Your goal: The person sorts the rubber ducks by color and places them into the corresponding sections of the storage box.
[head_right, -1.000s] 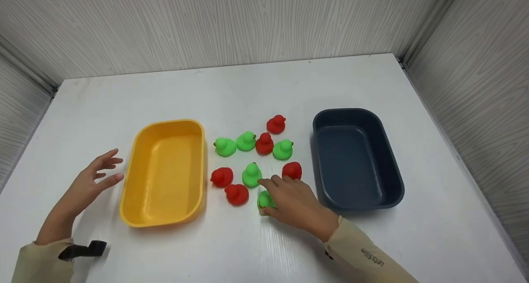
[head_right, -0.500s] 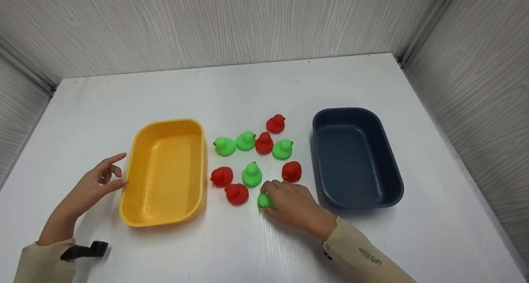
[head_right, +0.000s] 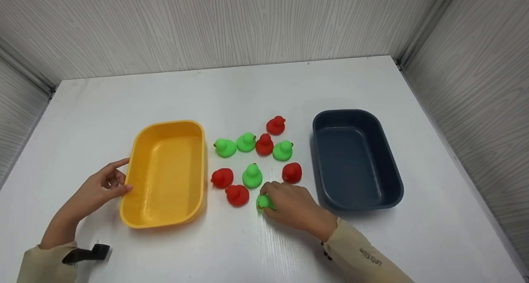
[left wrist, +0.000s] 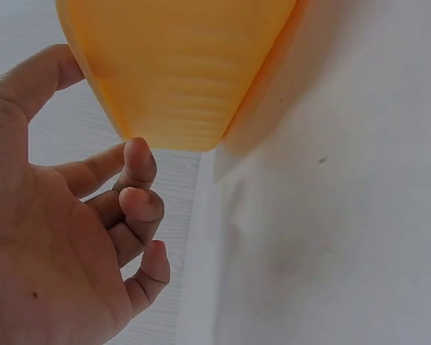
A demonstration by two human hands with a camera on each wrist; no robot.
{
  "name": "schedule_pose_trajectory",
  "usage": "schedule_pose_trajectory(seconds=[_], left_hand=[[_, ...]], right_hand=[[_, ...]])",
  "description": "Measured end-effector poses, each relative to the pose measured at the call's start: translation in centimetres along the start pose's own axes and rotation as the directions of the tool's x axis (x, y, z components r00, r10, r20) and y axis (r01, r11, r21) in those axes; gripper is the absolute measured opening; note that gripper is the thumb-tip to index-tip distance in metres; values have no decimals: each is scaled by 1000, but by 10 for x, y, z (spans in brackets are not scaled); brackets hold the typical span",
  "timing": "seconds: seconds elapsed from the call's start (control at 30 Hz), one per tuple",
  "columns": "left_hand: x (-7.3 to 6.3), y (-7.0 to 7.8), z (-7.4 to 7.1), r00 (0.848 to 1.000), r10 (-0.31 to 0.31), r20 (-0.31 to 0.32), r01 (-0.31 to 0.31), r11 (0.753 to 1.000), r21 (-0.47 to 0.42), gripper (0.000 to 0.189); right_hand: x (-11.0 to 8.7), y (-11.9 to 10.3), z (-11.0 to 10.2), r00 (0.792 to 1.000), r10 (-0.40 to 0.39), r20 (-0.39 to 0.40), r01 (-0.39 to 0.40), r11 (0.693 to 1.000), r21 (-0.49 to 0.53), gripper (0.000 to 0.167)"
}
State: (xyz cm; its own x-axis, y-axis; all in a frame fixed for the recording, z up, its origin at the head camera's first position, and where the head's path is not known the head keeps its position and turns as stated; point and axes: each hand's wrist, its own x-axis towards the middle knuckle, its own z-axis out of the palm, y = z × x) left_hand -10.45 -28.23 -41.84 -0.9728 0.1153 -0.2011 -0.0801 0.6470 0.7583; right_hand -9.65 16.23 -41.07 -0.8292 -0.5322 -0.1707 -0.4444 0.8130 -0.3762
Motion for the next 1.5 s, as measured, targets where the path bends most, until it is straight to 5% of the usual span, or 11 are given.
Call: schedule_pose_trajectory(seconds=[0.27, 0.73, 1.17, 1.5], left_hand=[[0, -2, 2, 1000, 19, 12, -19, 999, -41, 71], [0, -3, 6, 998, 62, 11, -60, 991, -117, 69], [1, -5, 0, 996, 40, 79, -24, 981, -192, 68], [1, -11, -1, 985, 93, 145, -48, 957, -286, 70]], right_hand=[[-6, -4, -7, 999, -42, -12, 43, 994, 95, 30], [-7, -29, -50, 991, -114, -67, 125, 973, 193, 31], [6, -63, -75, 977, -197, -84, 211, 949, 235, 33], [30, -90, -73, 972, -233, -44, 237, 949, 209, 32]])
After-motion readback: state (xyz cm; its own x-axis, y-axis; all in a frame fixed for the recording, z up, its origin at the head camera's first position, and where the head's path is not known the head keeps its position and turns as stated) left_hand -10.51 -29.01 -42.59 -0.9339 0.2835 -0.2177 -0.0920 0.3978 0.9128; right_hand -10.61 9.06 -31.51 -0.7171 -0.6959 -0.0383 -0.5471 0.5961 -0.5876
